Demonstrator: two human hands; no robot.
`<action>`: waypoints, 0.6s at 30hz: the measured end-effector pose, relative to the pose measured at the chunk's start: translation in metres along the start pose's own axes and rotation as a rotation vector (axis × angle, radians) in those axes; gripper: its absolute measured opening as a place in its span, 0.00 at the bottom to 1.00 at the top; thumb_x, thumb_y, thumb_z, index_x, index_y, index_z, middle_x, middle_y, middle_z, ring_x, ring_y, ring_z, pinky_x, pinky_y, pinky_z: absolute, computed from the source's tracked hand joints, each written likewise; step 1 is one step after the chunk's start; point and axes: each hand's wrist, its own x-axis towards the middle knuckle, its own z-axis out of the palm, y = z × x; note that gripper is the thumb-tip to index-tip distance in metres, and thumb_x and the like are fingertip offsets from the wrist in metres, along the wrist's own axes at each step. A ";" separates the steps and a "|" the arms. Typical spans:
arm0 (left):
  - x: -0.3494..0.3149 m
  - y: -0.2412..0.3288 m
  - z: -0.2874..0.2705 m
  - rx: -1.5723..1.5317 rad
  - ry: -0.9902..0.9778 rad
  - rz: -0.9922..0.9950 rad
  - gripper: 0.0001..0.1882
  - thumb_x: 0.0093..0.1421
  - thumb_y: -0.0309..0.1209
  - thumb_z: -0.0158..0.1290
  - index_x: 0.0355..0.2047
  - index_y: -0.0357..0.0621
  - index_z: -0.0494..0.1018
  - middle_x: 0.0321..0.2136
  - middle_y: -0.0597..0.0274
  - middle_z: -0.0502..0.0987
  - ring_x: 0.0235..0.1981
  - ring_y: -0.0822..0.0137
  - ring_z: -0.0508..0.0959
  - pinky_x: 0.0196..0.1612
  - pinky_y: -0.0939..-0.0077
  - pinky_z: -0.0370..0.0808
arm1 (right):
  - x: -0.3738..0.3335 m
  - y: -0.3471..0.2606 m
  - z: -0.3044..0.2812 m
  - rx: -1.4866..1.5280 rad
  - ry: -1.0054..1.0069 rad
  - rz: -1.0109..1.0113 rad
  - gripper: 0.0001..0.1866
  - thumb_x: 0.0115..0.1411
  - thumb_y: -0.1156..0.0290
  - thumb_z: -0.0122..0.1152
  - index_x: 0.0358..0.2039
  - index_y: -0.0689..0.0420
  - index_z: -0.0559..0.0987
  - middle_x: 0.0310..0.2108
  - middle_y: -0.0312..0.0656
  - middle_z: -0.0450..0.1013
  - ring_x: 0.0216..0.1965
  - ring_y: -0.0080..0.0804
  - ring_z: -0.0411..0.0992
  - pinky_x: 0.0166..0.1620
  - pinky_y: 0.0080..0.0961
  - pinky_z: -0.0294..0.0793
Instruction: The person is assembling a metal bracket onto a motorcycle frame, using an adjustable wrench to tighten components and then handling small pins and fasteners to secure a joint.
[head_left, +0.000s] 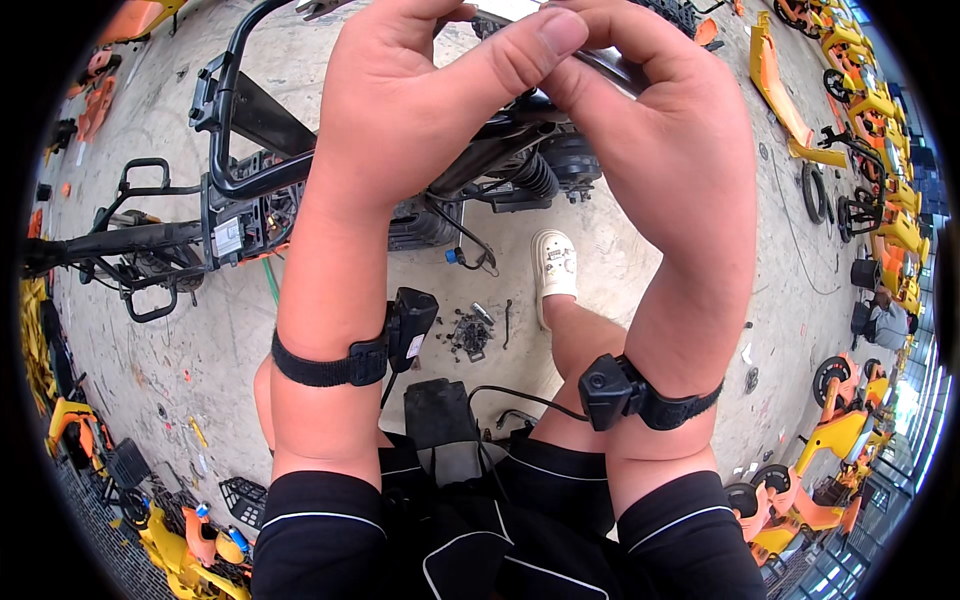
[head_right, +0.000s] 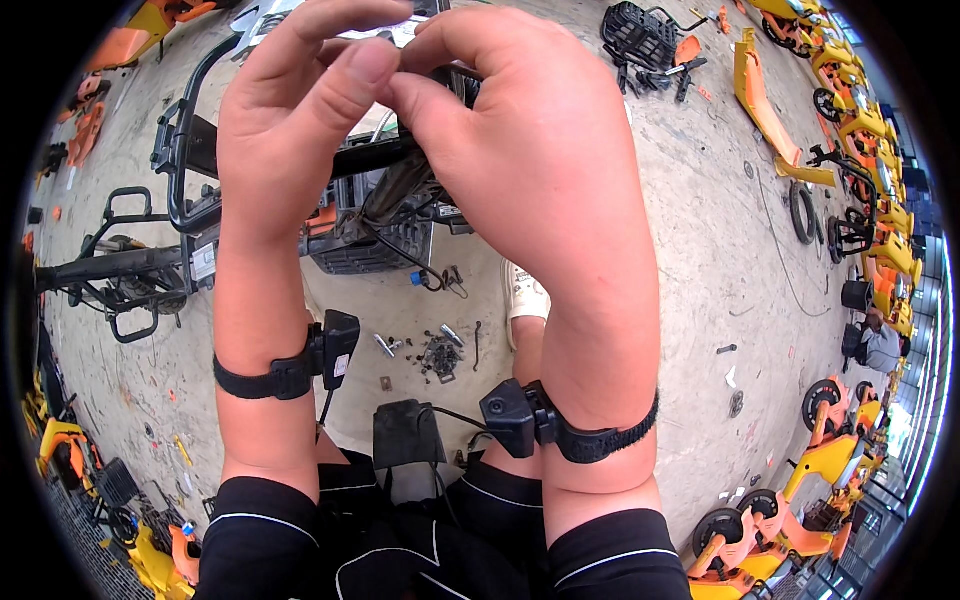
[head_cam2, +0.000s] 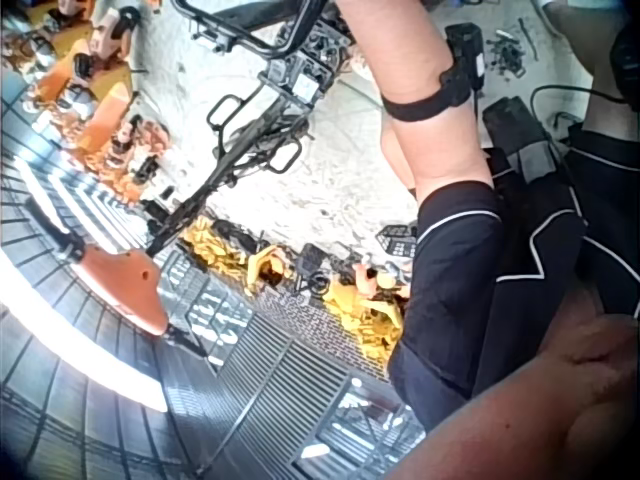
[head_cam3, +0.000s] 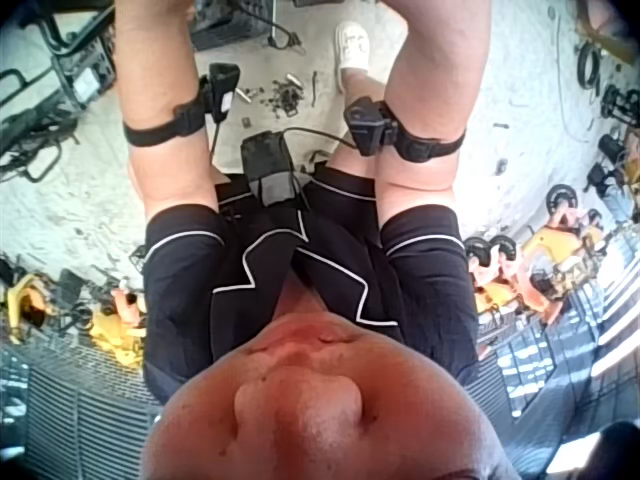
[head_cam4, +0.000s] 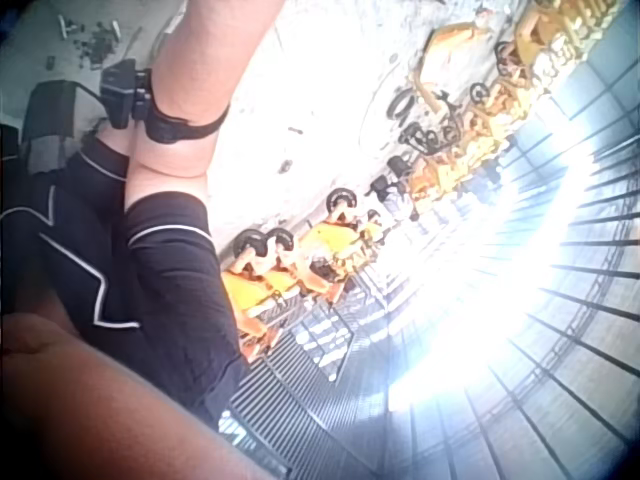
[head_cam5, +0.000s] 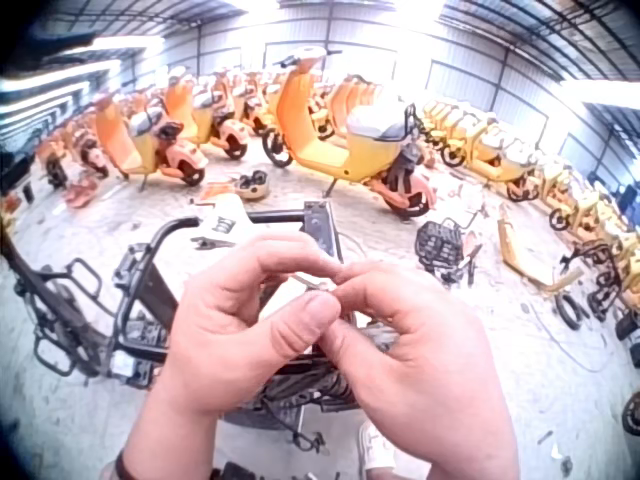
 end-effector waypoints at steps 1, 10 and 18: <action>-0.001 0.002 -0.001 0.002 -0.015 -0.035 0.07 0.66 0.22 0.59 0.44 0.34 0.80 0.45 0.59 0.76 0.46 0.69 0.76 0.52 0.75 0.73 | 0.001 0.000 0.000 0.006 0.002 0.001 0.08 0.59 0.76 0.68 0.39 0.63 0.84 0.42 0.48 0.81 0.44 0.42 0.80 0.49 0.33 0.78; -0.002 -0.003 -0.002 0.010 0.005 -0.015 0.08 0.66 0.22 0.60 0.45 0.34 0.81 0.46 0.59 0.76 0.48 0.69 0.76 0.55 0.73 0.72 | 0.002 0.000 0.001 0.094 0.019 0.116 0.07 0.59 0.77 0.68 0.39 0.63 0.84 0.41 0.47 0.82 0.44 0.41 0.81 0.49 0.32 0.78; -0.002 -0.003 0.000 -0.024 0.025 -0.019 0.09 0.65 0.22 0.61 0.45 0.35 0.81 0.46 0.58 0.77 0.48 0.68 0.76 0.55 0.73 0.72 | 0.008 0.009 0.009 0.111 -0.004 0.001 0.07 0.60 0.76 0.67 0.39 0.62 0.84 0.40 0.47 0.82 0.44 0.43 0.80 0.49 0.33 0.78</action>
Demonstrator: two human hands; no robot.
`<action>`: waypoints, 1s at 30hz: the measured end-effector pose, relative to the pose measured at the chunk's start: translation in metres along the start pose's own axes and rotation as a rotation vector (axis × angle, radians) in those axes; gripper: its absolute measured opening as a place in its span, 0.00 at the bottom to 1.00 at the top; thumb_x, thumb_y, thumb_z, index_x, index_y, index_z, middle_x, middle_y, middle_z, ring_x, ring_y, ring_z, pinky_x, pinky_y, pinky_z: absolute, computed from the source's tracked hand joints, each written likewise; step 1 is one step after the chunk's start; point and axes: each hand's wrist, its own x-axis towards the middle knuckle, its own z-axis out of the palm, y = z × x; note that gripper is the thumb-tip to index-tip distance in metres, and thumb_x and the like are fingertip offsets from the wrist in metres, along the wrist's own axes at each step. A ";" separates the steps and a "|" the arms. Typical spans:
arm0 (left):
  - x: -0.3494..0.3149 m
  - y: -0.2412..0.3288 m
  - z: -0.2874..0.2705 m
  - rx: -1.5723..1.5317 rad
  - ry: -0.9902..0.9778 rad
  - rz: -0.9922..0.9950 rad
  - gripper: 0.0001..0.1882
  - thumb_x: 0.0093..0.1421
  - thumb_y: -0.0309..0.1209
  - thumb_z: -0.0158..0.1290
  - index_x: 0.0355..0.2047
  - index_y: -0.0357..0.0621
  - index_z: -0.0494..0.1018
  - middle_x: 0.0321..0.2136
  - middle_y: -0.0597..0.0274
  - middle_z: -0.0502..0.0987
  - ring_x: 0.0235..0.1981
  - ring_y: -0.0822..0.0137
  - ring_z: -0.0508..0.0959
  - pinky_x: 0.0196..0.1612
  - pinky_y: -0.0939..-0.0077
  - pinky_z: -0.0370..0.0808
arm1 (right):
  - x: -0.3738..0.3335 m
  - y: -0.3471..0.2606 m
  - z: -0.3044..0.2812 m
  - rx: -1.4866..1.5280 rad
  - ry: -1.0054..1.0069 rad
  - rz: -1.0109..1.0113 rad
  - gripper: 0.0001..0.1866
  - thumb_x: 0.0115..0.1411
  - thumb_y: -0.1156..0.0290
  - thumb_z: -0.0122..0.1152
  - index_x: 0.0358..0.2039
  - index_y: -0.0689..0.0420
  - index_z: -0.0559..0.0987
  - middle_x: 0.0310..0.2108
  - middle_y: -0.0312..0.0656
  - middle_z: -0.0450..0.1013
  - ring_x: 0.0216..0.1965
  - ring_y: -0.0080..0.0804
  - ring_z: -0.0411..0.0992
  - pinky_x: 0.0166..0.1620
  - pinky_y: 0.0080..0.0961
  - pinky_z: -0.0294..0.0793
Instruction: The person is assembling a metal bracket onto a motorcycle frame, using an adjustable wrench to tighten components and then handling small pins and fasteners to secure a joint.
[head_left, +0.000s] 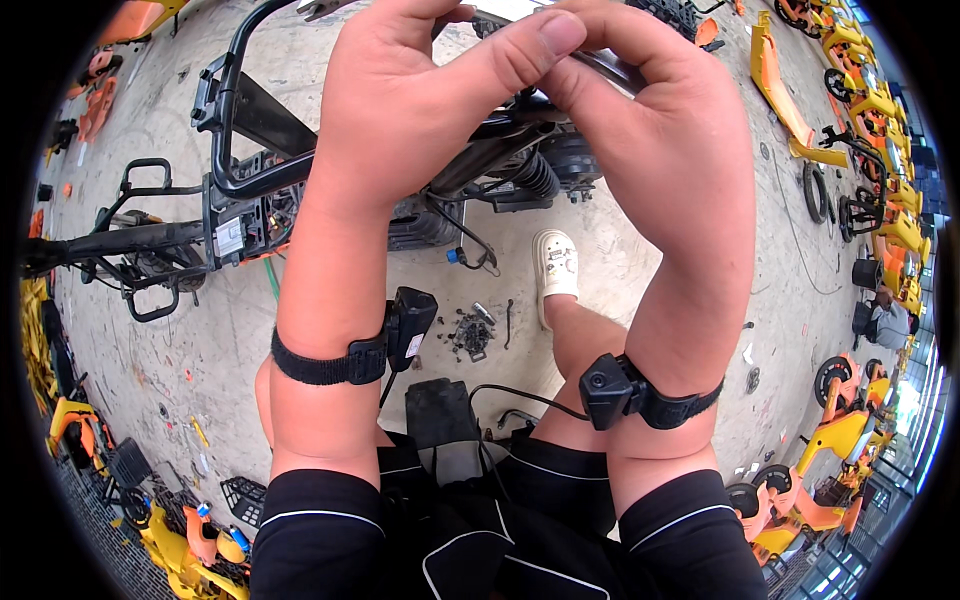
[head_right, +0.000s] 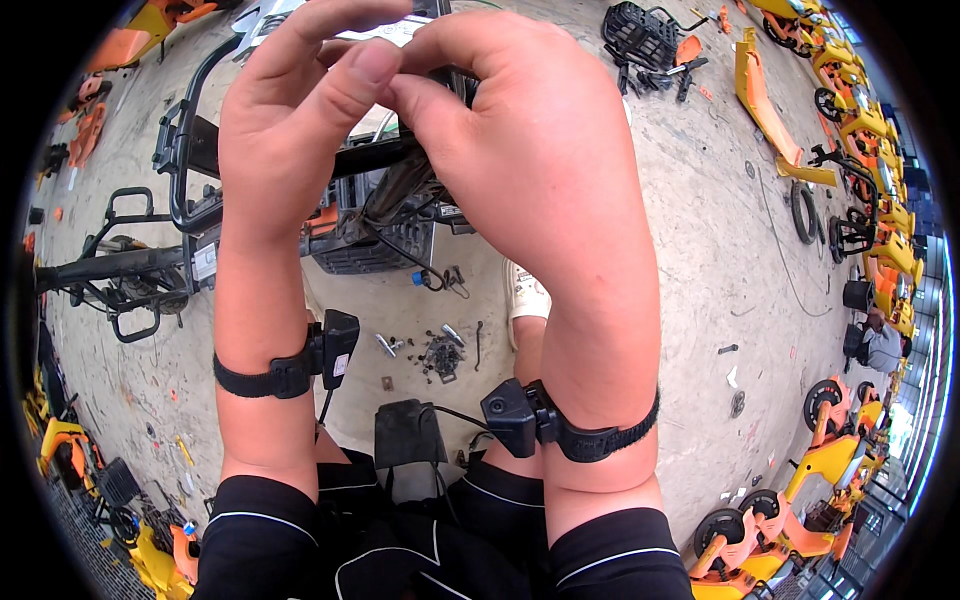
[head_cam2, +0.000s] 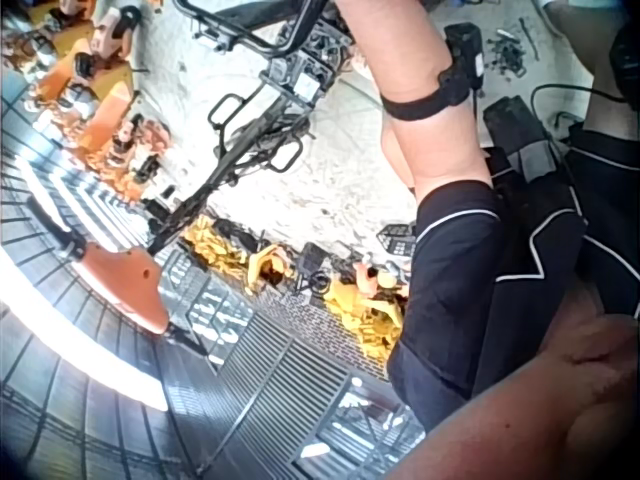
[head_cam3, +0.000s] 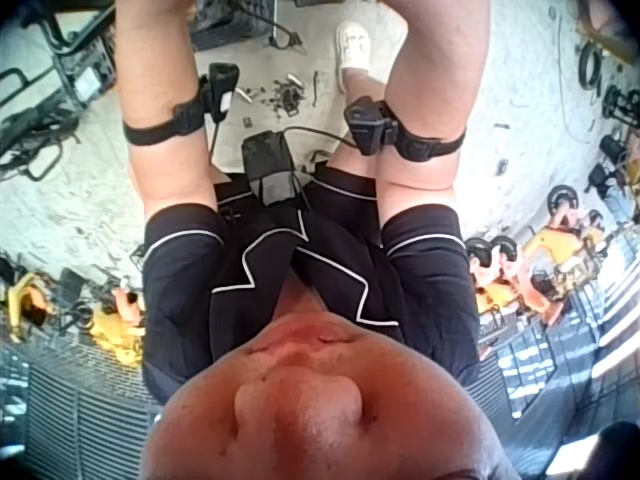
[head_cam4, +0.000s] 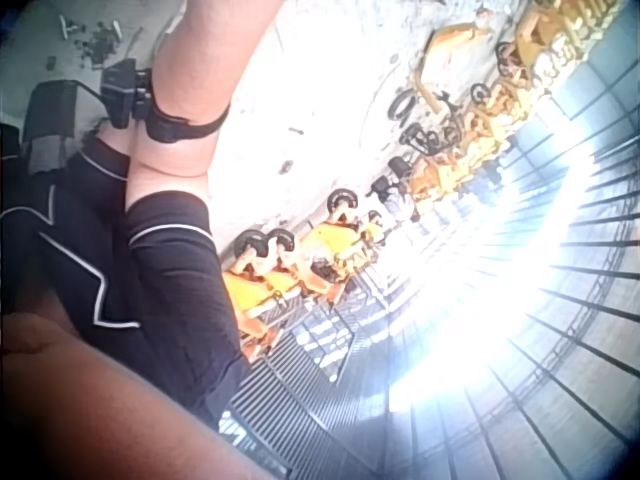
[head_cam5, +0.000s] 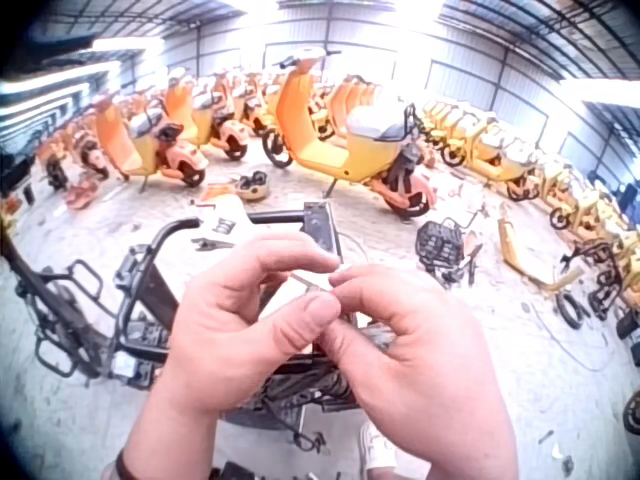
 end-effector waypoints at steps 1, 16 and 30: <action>0.004 0.001 -0.003 0.018 -0.051 0.035 0.09 0.65 0.23 0.61 0.45 0.35 0.81 0.46 0.58 0.77 0.49 0.68 0.76 0.55 0.73 0.72 | -0.001 -0.002 0.000 -0.019 0.003 0.014 0.08 0.59 0.76 0.68 0.39 0.62 0.84 0.41 0.47 0.82 0.44 0.43 0.80 0.49 0.33 0.78; 0.000 0.000 -0.002 0.061 -0.014 -0.008 0.11 0.65 0.23 0.61 0.47 0.34 0.79 0.45 0.58 0.78 0.48 0.68 0.76 0.54 0.72 0.72 | -0.009 0.012 -0.002 -0.230 0.066 -0.116 0.08 0.57 0.71 0.70 0.34 0.61 0.84 0.34 0.48 0.80 0.40 0.48 0.78 0.45 0.38 0.76; 0.000 0.007 -0.003 0.114 -0.038 -0.076 0.09 0.65 0.24 0.61 0.45 0.35 0.80 0.43 0.58 0.78 0.46 0.67 0.77 0.55 0.72 0.72 | -0.010 0.007 -0.002 -0.230 0.054 -0.110 0.07 0.56 0.70 0.70 0.32 0.60 0.85 0.31 0.47 0.80 0.38 0.49 0.77 0.43 0.39 0.76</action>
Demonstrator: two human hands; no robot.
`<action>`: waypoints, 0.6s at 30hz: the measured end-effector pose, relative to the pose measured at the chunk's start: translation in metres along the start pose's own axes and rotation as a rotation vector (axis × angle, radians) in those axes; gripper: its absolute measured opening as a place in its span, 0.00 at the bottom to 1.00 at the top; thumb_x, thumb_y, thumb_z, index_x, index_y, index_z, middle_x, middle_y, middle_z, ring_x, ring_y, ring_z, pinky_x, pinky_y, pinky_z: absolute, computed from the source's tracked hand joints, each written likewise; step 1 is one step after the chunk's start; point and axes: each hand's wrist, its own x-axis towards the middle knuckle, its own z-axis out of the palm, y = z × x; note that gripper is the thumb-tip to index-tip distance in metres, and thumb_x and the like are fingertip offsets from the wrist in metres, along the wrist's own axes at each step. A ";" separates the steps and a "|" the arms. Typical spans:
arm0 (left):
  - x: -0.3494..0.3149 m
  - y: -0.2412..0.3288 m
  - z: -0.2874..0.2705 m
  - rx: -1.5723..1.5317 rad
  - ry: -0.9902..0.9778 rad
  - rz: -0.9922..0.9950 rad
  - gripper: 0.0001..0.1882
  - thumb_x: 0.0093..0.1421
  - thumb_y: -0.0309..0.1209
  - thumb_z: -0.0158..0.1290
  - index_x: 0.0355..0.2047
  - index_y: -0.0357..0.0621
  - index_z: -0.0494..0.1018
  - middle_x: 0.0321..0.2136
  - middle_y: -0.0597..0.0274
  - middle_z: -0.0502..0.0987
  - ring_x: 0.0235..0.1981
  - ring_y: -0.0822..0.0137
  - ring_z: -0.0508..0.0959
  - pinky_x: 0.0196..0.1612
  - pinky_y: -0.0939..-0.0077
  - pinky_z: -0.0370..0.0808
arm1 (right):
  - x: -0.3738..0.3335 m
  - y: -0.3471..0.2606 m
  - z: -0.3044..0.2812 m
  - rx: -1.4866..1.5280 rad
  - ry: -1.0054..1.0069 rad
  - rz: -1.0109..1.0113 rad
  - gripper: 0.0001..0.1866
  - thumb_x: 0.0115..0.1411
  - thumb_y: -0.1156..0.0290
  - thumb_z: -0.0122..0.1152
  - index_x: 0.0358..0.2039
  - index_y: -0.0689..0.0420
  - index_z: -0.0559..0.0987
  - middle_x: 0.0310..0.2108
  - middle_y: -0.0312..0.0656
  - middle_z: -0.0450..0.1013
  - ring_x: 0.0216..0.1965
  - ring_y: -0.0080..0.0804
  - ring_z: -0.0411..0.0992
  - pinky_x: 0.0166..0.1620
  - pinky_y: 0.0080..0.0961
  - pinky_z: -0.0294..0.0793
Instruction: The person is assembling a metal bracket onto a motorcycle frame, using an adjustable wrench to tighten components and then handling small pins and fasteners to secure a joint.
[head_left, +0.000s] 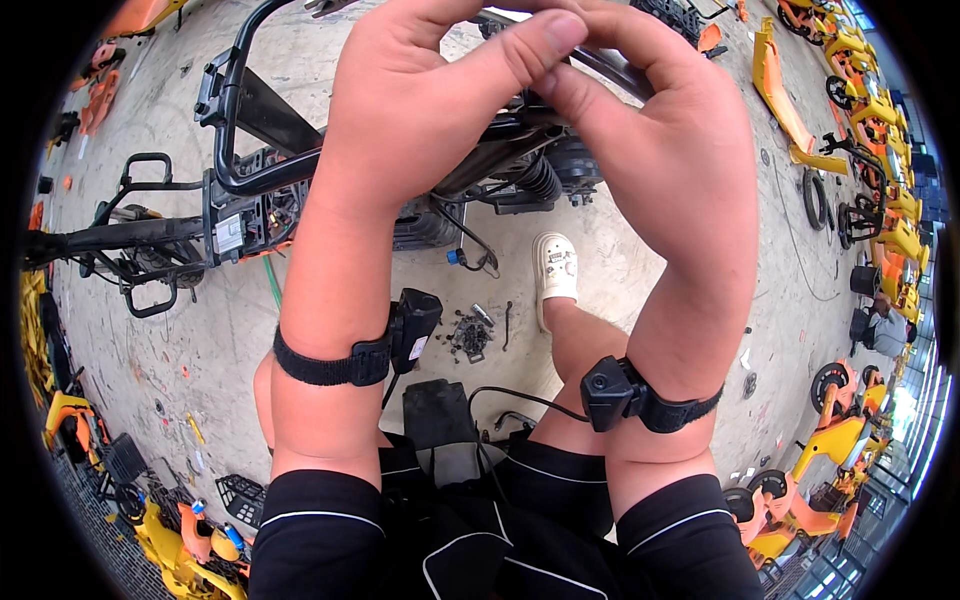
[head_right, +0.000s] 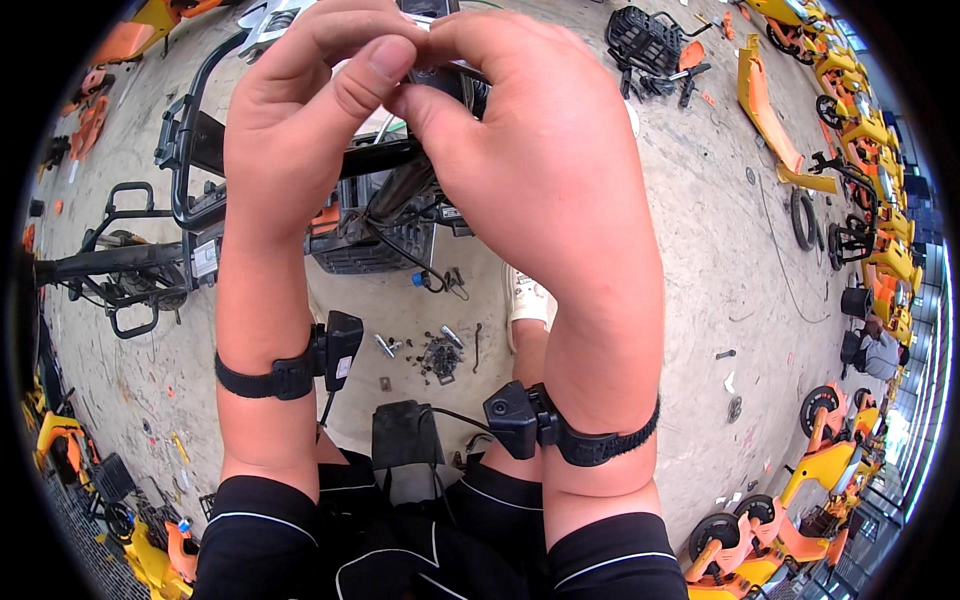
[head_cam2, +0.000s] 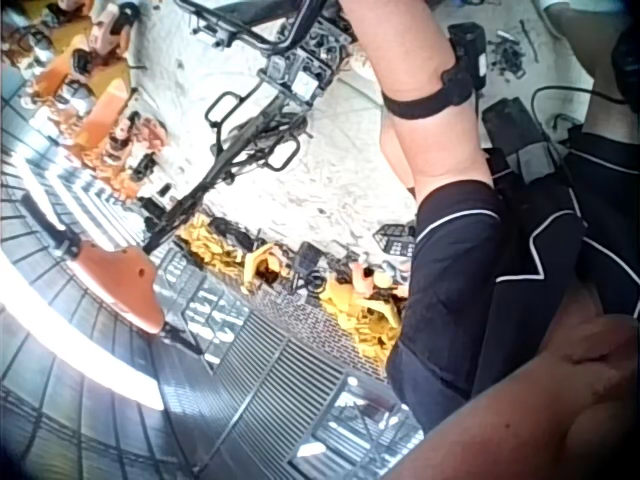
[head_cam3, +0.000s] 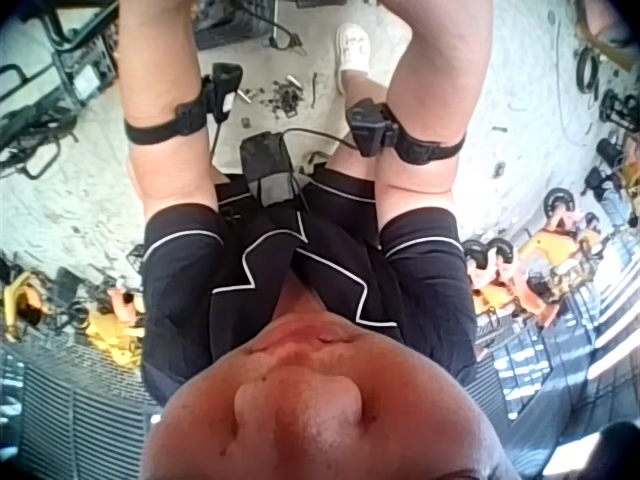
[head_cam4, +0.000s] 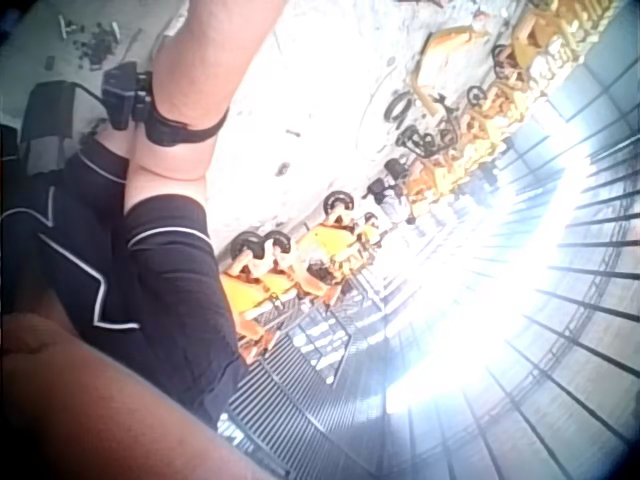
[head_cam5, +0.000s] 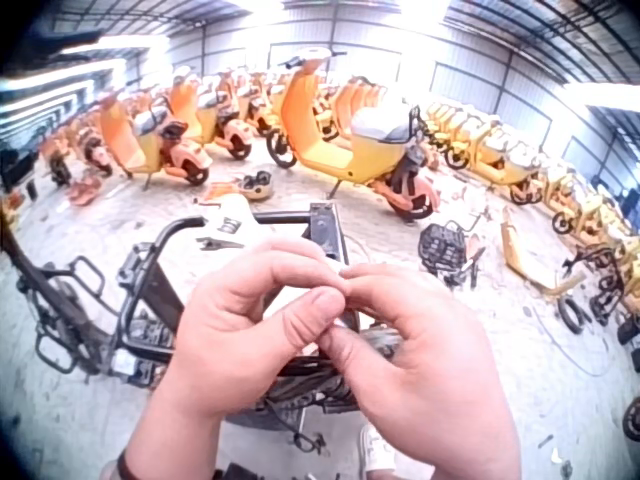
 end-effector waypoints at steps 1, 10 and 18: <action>0.001 -0.001 0.000 -0.015 -0.004 -0.010 0.09 0.65 0.24 0.61 0.45 0.35 0.80 0.43 0.58 0.78 0.46 0.67 0.77 0.55 0.72 0.72 | 0.000 0.000 0.000 0.000 0.001 0.001 0.07 0.56 0.70 0.69 0.32 0.60 0.85 0.31 0.47 0.80 0.38 0.49 0.77 0.43 0.40 0.76; -0.001 0.003 -0.001 -0.072 0.012 -0.073 0.10 0.65 0.23 0.61 0.46 0.34 0.80 0.43 0.58 0.79 0.47 0.68 0.77 0.52 0.74 0.73 | 0.001 -0.001 -0.001 0.006 -0.008 0.018 0.07 0.57 0.70 0.69 0.33 0.60 0.85 0.32 0.47 0.80 0.38 0.49 0.77 0.43 0.40 0.76; -0.001 -0.003 -0.001 -0.009 0.026 -0.016 0.08 0.64 0.23 0.62 0.43 0.34 0.81 0.43 0.58 0.79 0.47 0.67 0.77 0.53 0.73 0.73 | 0.001 -0.001 -0.001 0.005 -0.013 0.032 0.07 0.57 0.71 0.68 0.33 0.60 0.85 0.33 0.47 0.81 0.39 0.49 0.77 0.44 0.40 0.76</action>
